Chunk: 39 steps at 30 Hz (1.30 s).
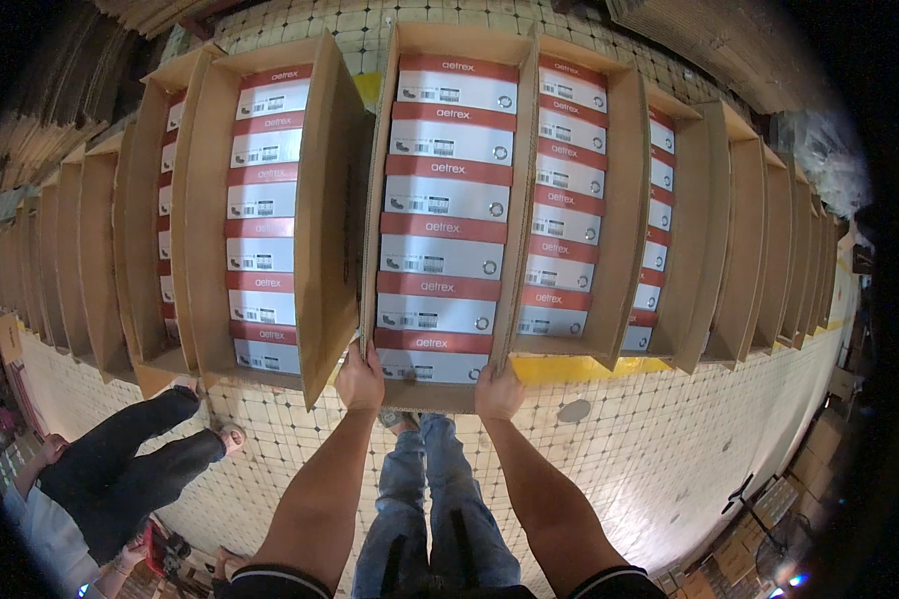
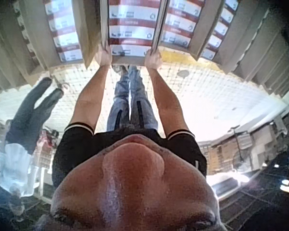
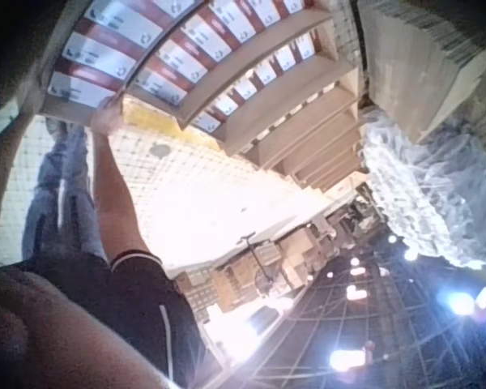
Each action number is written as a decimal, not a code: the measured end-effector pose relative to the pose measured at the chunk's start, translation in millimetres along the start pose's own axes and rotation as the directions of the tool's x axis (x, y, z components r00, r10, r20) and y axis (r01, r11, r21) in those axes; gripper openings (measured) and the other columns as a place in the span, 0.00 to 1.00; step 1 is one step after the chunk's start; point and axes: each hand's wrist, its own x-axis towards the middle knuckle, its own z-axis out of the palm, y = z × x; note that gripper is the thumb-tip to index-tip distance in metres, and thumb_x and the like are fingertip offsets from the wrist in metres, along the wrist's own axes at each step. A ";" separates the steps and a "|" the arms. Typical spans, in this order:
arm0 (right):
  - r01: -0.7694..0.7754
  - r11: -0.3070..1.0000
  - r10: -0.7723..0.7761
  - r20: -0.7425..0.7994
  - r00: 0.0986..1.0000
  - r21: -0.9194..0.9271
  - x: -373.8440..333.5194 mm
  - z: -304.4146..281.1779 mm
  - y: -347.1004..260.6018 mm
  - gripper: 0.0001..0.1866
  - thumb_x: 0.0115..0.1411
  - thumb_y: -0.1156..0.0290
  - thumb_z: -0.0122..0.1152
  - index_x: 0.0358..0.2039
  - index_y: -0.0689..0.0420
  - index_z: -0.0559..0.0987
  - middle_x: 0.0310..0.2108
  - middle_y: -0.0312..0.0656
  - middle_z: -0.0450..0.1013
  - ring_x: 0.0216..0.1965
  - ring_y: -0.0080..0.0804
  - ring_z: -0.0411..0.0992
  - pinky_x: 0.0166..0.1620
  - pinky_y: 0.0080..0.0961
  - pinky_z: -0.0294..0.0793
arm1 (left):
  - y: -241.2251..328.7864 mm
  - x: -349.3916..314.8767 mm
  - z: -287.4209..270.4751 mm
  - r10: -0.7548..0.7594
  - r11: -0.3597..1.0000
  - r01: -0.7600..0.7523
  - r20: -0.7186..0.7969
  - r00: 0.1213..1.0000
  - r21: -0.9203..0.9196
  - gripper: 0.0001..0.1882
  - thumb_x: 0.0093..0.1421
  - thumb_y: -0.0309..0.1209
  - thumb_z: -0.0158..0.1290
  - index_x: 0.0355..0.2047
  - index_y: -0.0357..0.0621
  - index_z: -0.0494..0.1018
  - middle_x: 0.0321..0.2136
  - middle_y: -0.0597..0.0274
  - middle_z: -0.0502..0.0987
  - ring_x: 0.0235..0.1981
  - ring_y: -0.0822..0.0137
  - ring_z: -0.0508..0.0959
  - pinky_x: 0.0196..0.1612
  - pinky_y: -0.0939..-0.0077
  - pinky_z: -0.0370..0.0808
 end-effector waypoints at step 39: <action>0.276 0.958 -0.270 -0.082 0.959 0.076 -65.0 39.2 8.9 0.21 0.62 0.57 0.51 0.52 0.53 0.71 0.29 0.53 0.75 0.24 0.51 0.75 0.25 0.46 0.73 | -32.4 85.4 -95.2 0.187 0.785 -0.406 0.446 0.875 0.469 0.23 0.63 0.44 0.40 0.33 0.36 0.77 0.33 0.41 0.79 0.36 0.42 0.79 0.42 0.49 0.76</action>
